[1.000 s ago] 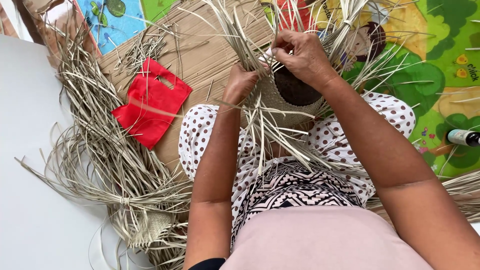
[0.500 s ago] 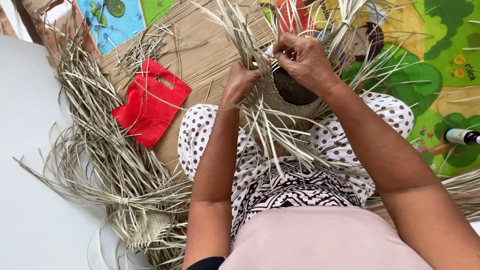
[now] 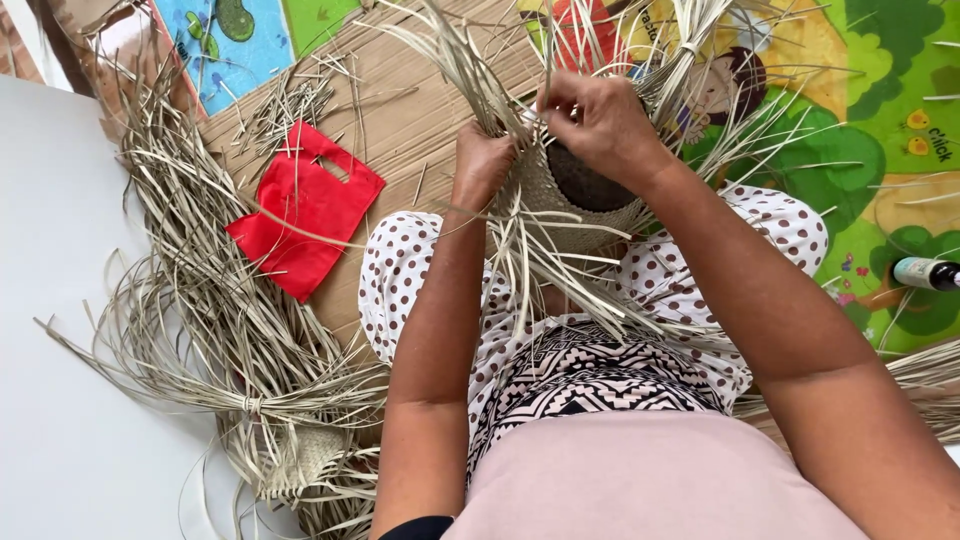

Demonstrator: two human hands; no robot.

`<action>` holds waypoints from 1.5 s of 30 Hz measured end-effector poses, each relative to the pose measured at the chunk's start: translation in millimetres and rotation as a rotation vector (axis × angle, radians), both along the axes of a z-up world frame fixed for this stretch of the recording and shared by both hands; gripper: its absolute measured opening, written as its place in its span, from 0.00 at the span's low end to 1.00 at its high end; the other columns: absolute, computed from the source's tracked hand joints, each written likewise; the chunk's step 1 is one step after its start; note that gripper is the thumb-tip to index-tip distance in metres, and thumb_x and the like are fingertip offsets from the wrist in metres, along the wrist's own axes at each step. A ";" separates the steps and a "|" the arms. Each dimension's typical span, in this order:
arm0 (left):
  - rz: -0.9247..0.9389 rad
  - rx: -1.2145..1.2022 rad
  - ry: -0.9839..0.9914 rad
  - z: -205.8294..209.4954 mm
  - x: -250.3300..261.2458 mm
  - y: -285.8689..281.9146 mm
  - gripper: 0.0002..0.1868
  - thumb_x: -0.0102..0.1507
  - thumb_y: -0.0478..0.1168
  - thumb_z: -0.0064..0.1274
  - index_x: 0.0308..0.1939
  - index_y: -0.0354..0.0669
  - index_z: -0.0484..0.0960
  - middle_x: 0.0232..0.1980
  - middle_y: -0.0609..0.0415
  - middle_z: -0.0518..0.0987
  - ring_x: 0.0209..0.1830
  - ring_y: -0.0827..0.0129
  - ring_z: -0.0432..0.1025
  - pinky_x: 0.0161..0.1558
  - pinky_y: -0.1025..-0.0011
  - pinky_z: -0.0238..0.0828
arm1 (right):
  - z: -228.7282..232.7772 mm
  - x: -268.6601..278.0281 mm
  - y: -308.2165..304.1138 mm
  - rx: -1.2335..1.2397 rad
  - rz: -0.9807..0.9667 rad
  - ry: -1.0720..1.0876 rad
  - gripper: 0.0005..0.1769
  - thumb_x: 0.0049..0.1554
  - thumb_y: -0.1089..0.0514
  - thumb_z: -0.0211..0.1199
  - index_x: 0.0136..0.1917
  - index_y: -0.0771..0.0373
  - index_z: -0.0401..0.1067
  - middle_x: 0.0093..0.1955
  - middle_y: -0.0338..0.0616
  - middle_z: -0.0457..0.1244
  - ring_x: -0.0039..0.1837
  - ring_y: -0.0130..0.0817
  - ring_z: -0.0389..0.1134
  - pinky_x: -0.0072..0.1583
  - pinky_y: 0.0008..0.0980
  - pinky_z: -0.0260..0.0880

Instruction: A person is weaving a hat using dried grass or straw strands while sitting on the floor.

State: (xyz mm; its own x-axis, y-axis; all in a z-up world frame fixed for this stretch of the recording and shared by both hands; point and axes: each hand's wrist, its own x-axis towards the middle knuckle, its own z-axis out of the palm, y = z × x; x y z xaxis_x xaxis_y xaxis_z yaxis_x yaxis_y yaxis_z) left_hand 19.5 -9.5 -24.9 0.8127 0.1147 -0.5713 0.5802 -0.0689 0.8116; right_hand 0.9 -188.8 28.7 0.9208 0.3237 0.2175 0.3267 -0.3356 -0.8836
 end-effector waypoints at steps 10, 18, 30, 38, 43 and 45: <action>-0.124 -0.006 -0.001 18.9 -3.0 -1.5 0.15 0.50 0.39 0.73 0.31 0.37 0.82 0.31 0.48 0.81 0.34 0.63 0.75 0.44 0.68 0.77 | -39.0 -10.8 -15.7 -1.006 0.130 -0.370 0.07 0.62 0.63 0.62 0.53 0.57 0.76 0.50 0.43 0.71 0.54 0.41 0.73 0.61 0.40 0.72; -0.162 0.059 0.096 10.6 -3.2 -2.2 0.14 0.53 0.41 0.70 0.40 0.40 0.87 0.37 0.48 0.87 0.34 0.63 0.79 0.38 0.68 0.79 | -32.2 21.8 -11.8 -1.161 0.156 -0.640 0.12 0.62 0.55 0.65 0.60 0.52 0.75 0.46 0.37 0.71 0.45 0.31 0.74 0.58 0.34 0.74; -0.165 0.135 0.053 -4.7 4.6 -4.9 0.06 0.57 0.39 0.67 0.36 0.42 0.89 0.31 0.53 0.83 0.26 0.71 0.71 0.28 0.70 0.67 | 71.3 71.4 15.3 -0.970 0.416 0.429 0.12 0.67 0.54 0.58 0.44 0.60 0.76 0.35 0.42 0.62 0.37 0.30 0.59 0.42 0.24 0.62; -0.053 -0.100 0.022 18.5 -10.7 1.8 0.20 0.59 0.47 0.55 0.28 0.29 0.81 0.29 0.40 0.77 0.34 0.63 0.74 0.50 0.79 0.68 | 42.9 18.0 -64.0 0.165 0.063 0.298 0.12 0.56 0.71 0.53 0.48 0.67 0.77 0.34 0.42 0.62 0.36 0.25 0.61 0.40 0.23 0.63; -0.037 -0.456 -0.006 28.0 -19.6 14.2 0.13 0.59 0.38 0.49 0.28 0.26 0.77 0.27 0.47 0.72 0.29 0.68 0.73 0.46 0.83 0.68 | -34.2 -22.1 -5.7 -0.046 -0.142 -0.058 0.22 0.52 0.74 0.51 0.56 0.64 0.77 0.45 0.47 0.63 0.49 0.39 0.64 0.52 0.34 0.68; -0.034 -0.410 -0.065 12.0 -19.4 7.8 0.13 0.57 0.38 0.51 0.24 0.28 0.75 0.25 0.48 0.71 0.25 0.66 0.72 0.43 0.82 0.69 | -71.4 -27.6 10.4 -0.395 -0.112 -0.363 0.26 0.52 0.71 0.53 0.62 0.60 0.75 0.55 0.47 0.60 0.61 0.49 0.62 0.62 0.46 0.65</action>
State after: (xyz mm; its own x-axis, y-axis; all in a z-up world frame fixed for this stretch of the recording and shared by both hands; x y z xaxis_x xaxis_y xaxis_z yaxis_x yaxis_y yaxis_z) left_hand 0.1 -1.7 -12.8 0.8479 -0.1387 -0.5118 0.5300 0.2492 0.8105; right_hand -26.7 -178.4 -42.7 0.8428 0.3495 0.4094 0.5304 -0.6689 -0.5209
